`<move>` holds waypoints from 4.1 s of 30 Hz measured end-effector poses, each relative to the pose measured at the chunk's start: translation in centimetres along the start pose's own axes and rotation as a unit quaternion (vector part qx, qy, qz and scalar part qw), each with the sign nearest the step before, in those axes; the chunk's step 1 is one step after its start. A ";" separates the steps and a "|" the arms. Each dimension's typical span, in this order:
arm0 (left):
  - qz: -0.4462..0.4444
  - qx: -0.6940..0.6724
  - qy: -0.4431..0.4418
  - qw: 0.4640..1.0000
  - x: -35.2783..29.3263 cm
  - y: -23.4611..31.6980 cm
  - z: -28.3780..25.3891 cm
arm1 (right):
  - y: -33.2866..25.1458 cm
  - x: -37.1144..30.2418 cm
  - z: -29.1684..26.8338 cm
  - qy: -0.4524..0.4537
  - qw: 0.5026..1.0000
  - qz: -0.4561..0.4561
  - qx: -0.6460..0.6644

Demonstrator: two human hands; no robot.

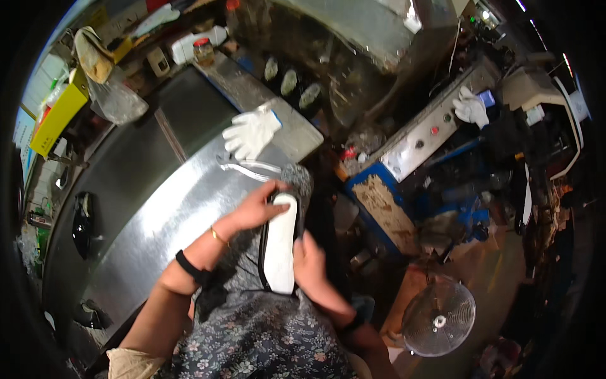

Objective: Apply glue and operate a lasting machine to shape and bond shoe components on a production line.

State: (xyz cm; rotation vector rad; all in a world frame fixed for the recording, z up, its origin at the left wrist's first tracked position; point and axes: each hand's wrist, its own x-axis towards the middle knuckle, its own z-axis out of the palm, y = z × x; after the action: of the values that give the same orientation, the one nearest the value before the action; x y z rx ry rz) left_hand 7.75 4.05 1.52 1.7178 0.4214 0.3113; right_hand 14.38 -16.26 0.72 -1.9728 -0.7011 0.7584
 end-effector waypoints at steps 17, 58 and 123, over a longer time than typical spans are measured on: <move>-0.177 -0.200 0.013 0.963 -3.4 -1.0 0.8 | -0.6 2.7 2.8 0.029 0.889 -0.235 -0.393; -0.230 0.424 0.009 0.876 -0.1 2.2 0.5 | -3.6 12.2 4.1 0.034 0.919 -0.157 -0.360; -0.278 0.481 0.415 0.720 -38.5 -9.9 -15.8 | -4.3 12.8 21.0 -0.202 0.919 -0.302 -0.154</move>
State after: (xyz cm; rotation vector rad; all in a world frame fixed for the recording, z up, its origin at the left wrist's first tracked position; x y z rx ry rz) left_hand -34.63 2.50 -4.27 2.2256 2.0220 0.4473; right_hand 6.52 6.00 -7.44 -1.7129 -1.6727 0.6964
